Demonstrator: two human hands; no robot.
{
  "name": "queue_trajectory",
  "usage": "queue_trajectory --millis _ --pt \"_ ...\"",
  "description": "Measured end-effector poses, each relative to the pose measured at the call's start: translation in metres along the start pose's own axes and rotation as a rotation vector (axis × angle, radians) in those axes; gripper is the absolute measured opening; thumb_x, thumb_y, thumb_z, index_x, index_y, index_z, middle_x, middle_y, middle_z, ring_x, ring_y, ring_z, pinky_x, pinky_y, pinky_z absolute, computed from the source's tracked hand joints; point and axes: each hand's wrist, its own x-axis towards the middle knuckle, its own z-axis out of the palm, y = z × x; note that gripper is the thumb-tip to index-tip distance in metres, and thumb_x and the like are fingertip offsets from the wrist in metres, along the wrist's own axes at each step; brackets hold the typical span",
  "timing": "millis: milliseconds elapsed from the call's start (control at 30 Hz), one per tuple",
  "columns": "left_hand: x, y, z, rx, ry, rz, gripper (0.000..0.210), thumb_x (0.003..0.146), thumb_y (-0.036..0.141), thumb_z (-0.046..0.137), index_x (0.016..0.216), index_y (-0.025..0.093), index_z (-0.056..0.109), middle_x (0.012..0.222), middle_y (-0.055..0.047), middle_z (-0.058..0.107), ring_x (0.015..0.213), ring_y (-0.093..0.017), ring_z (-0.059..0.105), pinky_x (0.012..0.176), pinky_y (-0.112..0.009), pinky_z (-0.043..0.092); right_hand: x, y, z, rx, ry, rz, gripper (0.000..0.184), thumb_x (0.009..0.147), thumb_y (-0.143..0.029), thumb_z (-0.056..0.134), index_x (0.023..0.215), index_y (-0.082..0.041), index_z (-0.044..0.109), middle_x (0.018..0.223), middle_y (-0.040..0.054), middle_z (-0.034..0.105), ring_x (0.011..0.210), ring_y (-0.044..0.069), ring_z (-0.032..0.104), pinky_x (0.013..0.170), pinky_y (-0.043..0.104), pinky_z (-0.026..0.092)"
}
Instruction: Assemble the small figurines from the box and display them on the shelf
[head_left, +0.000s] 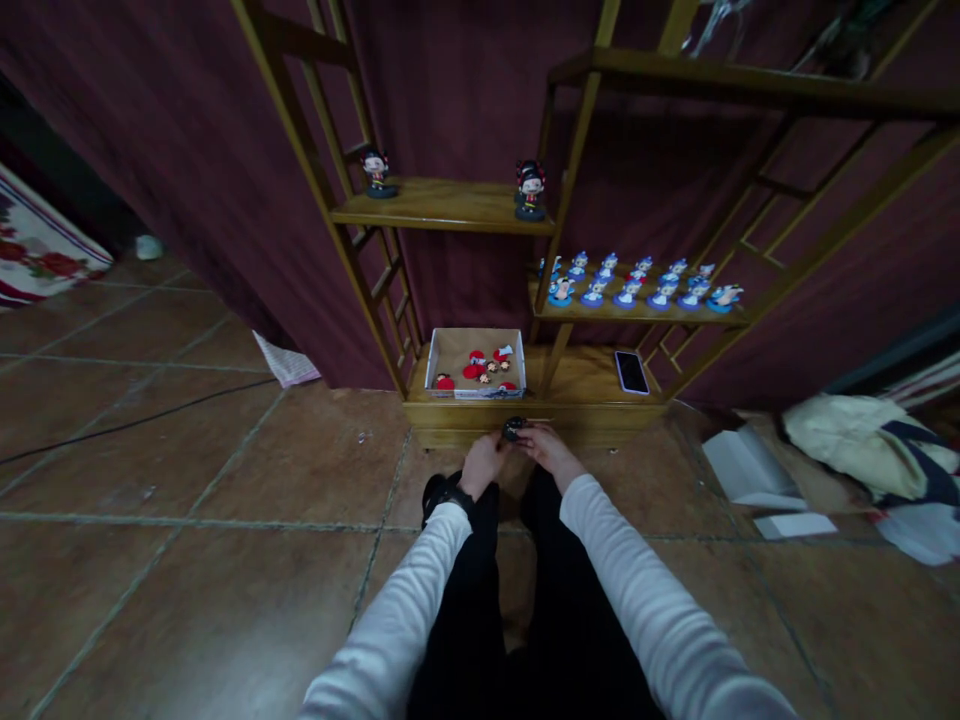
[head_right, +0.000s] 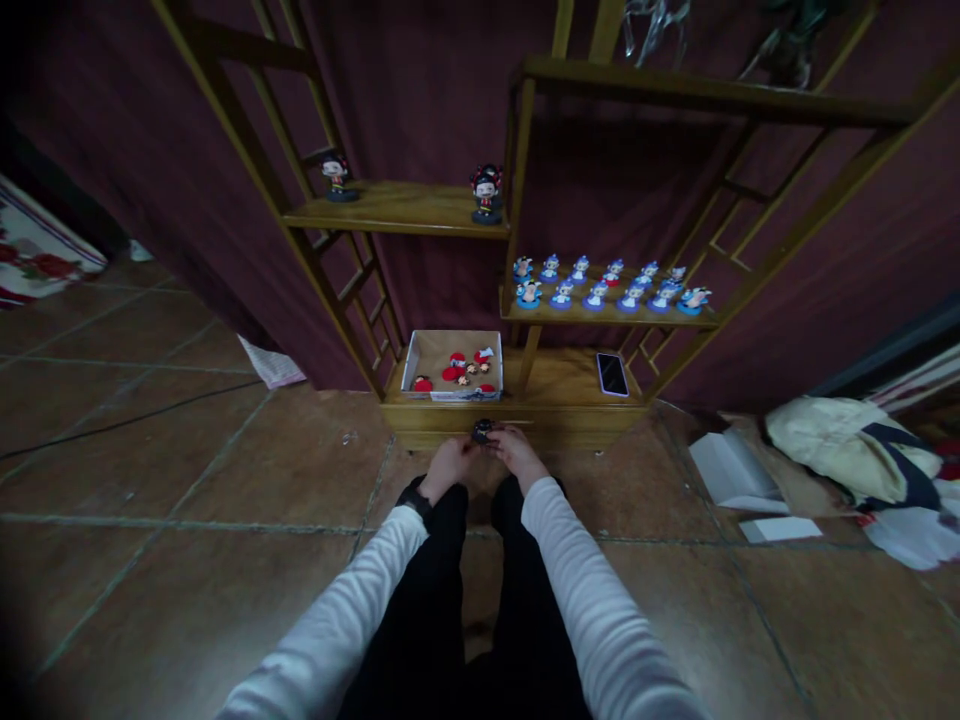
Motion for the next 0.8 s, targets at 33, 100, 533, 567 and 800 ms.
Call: queue_trajectory --millis 33,100,533,567,800 --pt "0.004 -0.002 -0.001 -0.174 -0.019 -0.046 0.016 0.077 0.028 0.059 0.084 0.017 0.067 0.075 -0.009 0.068 0.076 -0.022 0.063 0.073 -0.031 0.045 -0.001 0.000 0.001 0.009 0.000 -0.001 0.017 0.059 -0.005 0.064 0.070 -0.017 0.059 0.064 -0.0012 0.068 0.060 0.013 0.064 0.066 0.028 0.052" --pt "0.010 -0.005 -0.002 -0.512 -0.045 -0.157 0.012 0.076 0.025 0.060 0.080 0.016 0.066 0.068 -0.005 0.066 0.067 -0.017 0.062 0.067 -0.027 0.047 -0.003 -0.001 0.003 0.025 -0.008 -0.005 0.017 0.059 -0.006 0.064 0.071 -0.017 0.059 0.064 -0.0013 0.068 0.059 0.013 0.064 0.068 0.029 0.053" --pt "0.005 -0.004 0.000 -1.026 -0.052 -0.317 0.018 0.066 0.021 0.073 0.081 0.013 0.067 0.065 -0.002 0.065 0.057 -0.009 0.060 0.062 -0.021 0.045 -0.027 -0.003 0.011 0.078 -0.161 -0.089 0.016 0.058 -0.014 0.072 0.068 -0.016 0.061 0.066 -0.0003 0.068 0.064 0.013 0.066 0.071 0.030 0.055" --pt "0.003 -0.003 -0.001 -1.035 -0.053 -0.311 0.017 0.067 0.020 0.072 0.080 0.013 0.066 0.065 -0.003 0.065 0.057 -0.009 0.060 0.062 -0.021 0.045 -0.030 -0.004 0.011 0.069 -0.173 -0.094 0.016 0.058 -0.014 0.073 0.068 -0.016 0.061 0.065 -0.0005 0.068 0.064 0.013 0.066 0.071 0.029 0.055" --pt "-0.010 0.008 -0.006 -1.053 -0.061 -0.334 0.012 0.067 0.015 0.071 0.077 0.011 0.065 0.060 -0.003 0.064 0.052 -0.009 0.059 0.057 -0.019 0.045 -0.053 -0.013 0.010 -0.025 -0.211 -0.075 0.014 0.061 -0.016 0.073 0.069 -0.015 0.062 0.063 0.0005 0.067 0.058 0.011 0.065 0.068 0.027 0.054"
